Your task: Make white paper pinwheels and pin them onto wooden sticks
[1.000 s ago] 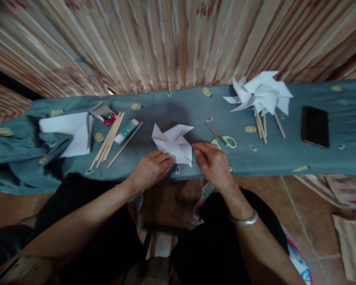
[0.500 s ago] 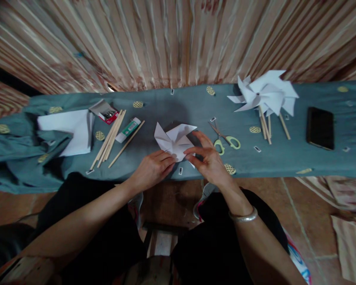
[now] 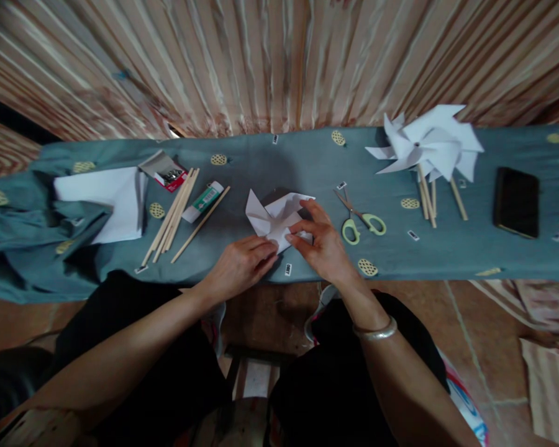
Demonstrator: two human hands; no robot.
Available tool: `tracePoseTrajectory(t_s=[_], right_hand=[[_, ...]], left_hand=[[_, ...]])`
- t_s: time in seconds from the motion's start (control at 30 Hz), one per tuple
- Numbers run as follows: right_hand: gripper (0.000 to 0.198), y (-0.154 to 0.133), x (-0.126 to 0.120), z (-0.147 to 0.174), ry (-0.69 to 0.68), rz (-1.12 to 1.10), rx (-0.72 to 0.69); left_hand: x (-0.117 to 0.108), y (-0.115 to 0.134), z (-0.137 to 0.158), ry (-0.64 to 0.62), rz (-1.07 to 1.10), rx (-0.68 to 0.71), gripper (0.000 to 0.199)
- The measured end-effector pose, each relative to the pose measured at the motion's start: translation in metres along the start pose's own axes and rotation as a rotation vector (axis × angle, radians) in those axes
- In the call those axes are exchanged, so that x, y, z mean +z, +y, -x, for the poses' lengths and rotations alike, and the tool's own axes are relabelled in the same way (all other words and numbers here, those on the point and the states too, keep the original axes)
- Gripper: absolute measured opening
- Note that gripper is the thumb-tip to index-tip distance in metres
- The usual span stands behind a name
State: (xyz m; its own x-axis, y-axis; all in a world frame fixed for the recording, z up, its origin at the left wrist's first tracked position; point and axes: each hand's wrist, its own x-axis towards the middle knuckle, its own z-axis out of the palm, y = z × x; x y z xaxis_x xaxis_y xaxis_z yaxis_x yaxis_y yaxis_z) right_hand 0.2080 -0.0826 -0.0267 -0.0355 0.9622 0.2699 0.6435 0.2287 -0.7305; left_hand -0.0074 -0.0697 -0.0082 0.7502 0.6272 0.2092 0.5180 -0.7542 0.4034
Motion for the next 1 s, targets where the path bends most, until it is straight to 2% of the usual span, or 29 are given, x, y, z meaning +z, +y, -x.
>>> tracePoseTrajectory(t_s=[0.17,0.43,1.0], right_hand=[[0.007,-0.006,0.009,-0.002,0.054,0.132,-0.027],[0.013,-0.017,0.015,0.003,0.057,0.303,-0.04],[0.013,-0.023,0.024,0.002,0.126,0.317,0.028]], left_hand=[[0.002,-0.001,0.004,0.061,0.067,0.008,0.028],[0.005,-0.003,0.002,0.052,0.069,0.021,0.019],[0.005,-0.005,0.0,0.025,0.093,0.002,0.022]])
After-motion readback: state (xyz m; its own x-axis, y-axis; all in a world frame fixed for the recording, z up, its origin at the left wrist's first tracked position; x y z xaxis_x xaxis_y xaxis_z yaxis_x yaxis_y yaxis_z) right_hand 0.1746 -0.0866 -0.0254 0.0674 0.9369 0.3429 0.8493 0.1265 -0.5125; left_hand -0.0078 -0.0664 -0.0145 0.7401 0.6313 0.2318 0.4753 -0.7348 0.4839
